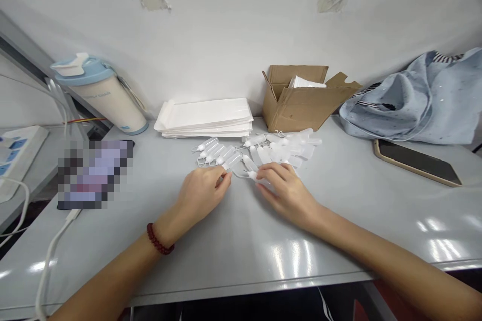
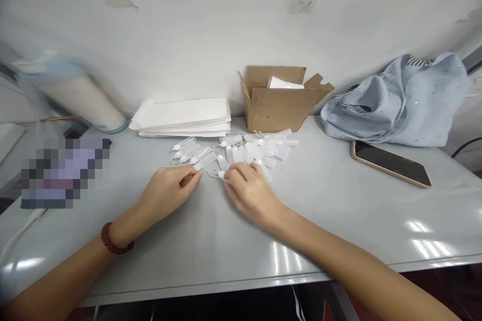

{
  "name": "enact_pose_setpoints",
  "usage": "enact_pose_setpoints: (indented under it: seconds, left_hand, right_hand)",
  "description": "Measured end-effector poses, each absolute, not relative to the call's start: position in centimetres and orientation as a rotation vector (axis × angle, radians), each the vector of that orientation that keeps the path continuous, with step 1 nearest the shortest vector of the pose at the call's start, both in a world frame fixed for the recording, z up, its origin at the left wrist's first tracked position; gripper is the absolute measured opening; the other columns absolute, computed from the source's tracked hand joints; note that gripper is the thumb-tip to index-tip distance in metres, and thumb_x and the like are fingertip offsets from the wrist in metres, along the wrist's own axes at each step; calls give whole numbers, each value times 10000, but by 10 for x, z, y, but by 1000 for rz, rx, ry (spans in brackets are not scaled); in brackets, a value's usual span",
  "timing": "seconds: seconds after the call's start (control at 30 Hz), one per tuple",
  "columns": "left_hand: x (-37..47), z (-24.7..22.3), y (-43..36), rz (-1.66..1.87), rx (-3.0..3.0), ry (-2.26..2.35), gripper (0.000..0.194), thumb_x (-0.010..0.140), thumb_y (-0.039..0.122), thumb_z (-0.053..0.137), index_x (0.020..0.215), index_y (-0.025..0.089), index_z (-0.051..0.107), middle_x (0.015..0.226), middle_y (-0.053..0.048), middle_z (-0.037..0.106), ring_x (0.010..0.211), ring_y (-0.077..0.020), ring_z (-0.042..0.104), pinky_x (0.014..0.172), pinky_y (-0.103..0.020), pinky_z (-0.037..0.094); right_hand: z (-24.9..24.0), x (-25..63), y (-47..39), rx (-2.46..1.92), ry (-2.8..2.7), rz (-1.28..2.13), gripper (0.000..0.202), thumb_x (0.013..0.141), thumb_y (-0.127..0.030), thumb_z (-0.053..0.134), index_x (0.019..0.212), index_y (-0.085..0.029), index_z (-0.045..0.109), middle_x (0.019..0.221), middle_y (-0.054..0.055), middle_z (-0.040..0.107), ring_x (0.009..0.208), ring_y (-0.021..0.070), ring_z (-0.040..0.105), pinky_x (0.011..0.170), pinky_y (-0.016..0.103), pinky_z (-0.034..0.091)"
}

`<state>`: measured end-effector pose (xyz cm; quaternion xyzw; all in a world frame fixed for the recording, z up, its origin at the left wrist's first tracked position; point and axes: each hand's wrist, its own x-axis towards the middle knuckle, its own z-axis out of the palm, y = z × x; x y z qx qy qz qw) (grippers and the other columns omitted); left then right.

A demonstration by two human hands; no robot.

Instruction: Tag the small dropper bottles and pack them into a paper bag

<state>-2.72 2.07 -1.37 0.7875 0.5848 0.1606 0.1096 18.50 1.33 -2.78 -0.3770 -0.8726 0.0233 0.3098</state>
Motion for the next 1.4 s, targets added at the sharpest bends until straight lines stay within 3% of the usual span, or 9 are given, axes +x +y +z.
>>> enact_pose_setpoints:
  seconds: [0.2, 0.3, 0.5, 0.73, 1.0, 1.4]
  left_hand:
    - [-25, -9, 19, 515, 2176, 1616, 266, 882, 319, 429, 739, 169, 596, 538, 24, 490, 503, -122, 414, 532, -256, 288]
    - [-24, -1, 16, 617, 1883, 1448, 257, 888, 351, 432, 888, 173, 618, 540, 43, 491, 478, -114, 422, 505, -240, 327]
    - [-26, 9, 16, 774, 1618, 1249, 413, 936, 417, 360, 687, 159, 564, 631, 27, 544, 490, -79, 462, 588, -238, 415]
    - [-26, 8, 16, 758, 1629, 1226, 314, 920, 361, 421, 766, 153, 597, 622, 32, 543, 469, -72, 447, 501, -214, 386]
    - [-27, 8, 12, 686, 1645, 1080, 289, 932, 327, 406, 879, 156, 634, 645, 27, 557, 495, -73, 467, 522, -214, 404]
    - [-27, 9, 13, 677, 1628, 1069, 296, 932, 321, 413, 818, 152, 628, 634, 28, 549, 504, -72, 470, 531, -218, 402]
  right_hand:
    - [-9, 194, 14, -966, -2056, 385, 140, 833, -122, 557, 947, -198, 529, 912, 58, 601, 875, 178, 586, 751, 318, 486]
    - [-5, 195, 13, -971, -2018, 416, 142, 830, -117, 569, 938, -205, 538, 914, 51, 607, 889, 174, 584, 765, 317, 485]
    - [-5, 193, 11, -930, -2024, 502, 125, 831, -121, 577, 924, -199, 547, 921, 50, 609, 877, 157, 582, 767, 301, 487]
    - [-5, 193, 9, -941, -2002, 644, 107, 847, -167, 565, 946, -206, 560, 933, 50, 617, 888, 168, 589, 780, 330, 494]
    - [-2, 192, 7, -925, -1993, 753, 96, 869, -204, 540, 958, -212, 575, 952, 59, 630, 900, 175, 600, 790, 353, 510]
    - [-1, 191, 6, -913, -2023, 771, 86, 863, -164, 545, 938, -202, 561, 945, 49, 614, 866, 153, 584, 764, 321, 486]
